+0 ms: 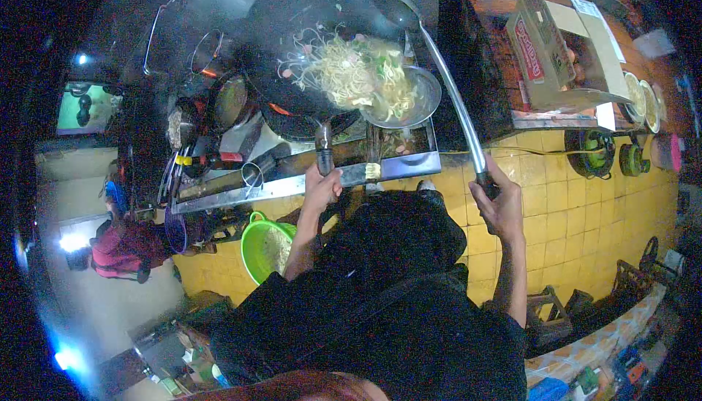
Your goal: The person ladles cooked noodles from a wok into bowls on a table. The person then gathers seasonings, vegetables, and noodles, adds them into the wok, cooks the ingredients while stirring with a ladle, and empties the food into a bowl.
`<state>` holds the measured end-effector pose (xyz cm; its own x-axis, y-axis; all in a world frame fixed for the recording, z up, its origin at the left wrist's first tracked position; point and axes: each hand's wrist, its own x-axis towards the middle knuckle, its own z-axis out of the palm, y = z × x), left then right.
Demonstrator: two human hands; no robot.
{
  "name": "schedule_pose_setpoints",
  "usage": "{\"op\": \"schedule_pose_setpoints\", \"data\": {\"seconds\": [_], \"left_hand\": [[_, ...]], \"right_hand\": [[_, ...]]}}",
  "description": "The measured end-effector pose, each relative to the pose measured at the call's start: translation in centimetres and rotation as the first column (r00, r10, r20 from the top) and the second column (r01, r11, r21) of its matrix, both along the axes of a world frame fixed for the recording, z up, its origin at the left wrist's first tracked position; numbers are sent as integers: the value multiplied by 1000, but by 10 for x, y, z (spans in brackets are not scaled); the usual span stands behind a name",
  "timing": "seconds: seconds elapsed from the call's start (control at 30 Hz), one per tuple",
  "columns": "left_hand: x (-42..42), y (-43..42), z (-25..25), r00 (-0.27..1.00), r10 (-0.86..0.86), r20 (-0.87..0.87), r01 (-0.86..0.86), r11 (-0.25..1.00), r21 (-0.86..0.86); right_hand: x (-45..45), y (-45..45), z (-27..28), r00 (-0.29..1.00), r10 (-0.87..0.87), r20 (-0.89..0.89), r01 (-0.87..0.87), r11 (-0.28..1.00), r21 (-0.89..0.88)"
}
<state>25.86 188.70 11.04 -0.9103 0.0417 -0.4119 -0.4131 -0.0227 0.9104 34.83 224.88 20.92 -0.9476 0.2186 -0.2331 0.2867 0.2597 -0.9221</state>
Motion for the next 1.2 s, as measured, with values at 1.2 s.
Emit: {"op": "schedule_pose_setpoints", "data": {"seconds": [1.2], "left_hand": [[7,5,-10,981,-33,-190,-26,953,-301]], "right_hand": [[-12,17,-53,941,188,-283,-14,854,520]]}}
